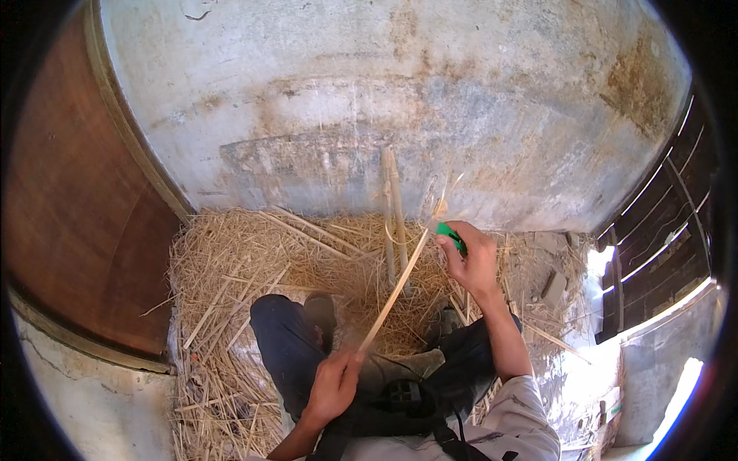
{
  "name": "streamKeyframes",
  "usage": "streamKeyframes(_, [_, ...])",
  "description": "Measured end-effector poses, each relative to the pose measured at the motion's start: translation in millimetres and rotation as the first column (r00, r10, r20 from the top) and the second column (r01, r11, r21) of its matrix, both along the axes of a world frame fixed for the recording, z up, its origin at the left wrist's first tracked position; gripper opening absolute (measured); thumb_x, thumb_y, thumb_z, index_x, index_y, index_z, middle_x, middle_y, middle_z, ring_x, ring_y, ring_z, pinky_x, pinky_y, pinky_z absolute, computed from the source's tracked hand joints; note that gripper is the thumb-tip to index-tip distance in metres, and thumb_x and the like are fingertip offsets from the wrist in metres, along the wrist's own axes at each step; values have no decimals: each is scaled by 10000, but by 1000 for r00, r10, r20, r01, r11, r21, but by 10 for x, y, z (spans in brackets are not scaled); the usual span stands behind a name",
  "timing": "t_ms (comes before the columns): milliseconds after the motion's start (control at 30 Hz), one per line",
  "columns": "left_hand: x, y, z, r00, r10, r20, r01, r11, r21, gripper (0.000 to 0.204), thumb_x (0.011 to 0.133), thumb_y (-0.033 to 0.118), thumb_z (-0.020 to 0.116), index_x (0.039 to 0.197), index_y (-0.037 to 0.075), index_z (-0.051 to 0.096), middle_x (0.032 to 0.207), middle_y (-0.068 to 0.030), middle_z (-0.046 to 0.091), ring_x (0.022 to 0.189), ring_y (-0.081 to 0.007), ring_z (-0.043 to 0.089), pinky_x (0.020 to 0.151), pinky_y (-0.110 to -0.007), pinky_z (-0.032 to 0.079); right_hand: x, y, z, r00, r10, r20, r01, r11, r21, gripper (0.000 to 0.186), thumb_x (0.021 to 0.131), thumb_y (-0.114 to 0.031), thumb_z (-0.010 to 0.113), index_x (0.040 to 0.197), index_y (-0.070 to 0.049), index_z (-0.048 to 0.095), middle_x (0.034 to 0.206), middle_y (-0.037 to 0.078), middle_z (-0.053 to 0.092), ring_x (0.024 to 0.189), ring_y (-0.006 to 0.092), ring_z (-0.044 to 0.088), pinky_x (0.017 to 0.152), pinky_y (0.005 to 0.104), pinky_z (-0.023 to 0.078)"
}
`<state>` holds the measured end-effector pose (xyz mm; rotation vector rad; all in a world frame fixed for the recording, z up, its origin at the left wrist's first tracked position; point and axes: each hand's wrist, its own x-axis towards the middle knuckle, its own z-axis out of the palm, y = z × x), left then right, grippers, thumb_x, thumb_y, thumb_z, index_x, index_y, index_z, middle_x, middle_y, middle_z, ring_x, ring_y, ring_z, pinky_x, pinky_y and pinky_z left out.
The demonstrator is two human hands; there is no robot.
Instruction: The person shaves one end of a bamboo strip into thin fibers using a utility knife.
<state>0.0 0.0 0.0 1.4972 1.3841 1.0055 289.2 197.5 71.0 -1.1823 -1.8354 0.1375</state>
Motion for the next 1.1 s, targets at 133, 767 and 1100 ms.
streamKeyframes(133, [-40, 27, 78, 997, 16, 77, -10, 997, -81, 240, 1155, 163, 593, 1045, -34, 675, 758, -117, 607, 623, -228, 590, 601, -397, 451, -37, 0, -44, 997, 33, 73, -34, 999, 18, 240, 991, -209, 816, 1142, -27, 778, 1052, 187, 796, 858, 390, 785, 759, 456, 627])
streamKeyframes(767, [71, 167, 202, 996, 86, 33, -88, 996, 33, 294, 1151, 107, 569, 1360, -41, 713, 859, -191, 651, 659, -218, 546, 637, -378, 471, -421, -240, -205, 958, 270, 92, -278, 957, 84, 267, 934, -186, 885, 1117, -24, 778, 963, 148, 796, 735, 323, 778, 628, 398, 609])
streamKeyframes(1100, [45, 60, 152, 997, 77, -23, -77, 997, 13, 213, 1148, 118, 573, 1114, -57, 689, 832, -242, 605, 667, -386, 552, 647, -457, 460, -294, -107, -131, 980, 185, 73, -191, 977, 92, 255, 970, -218, 852, 1143, -40, 794, 980, 176, 808, 759, 347, 793, 664, 429, 624])
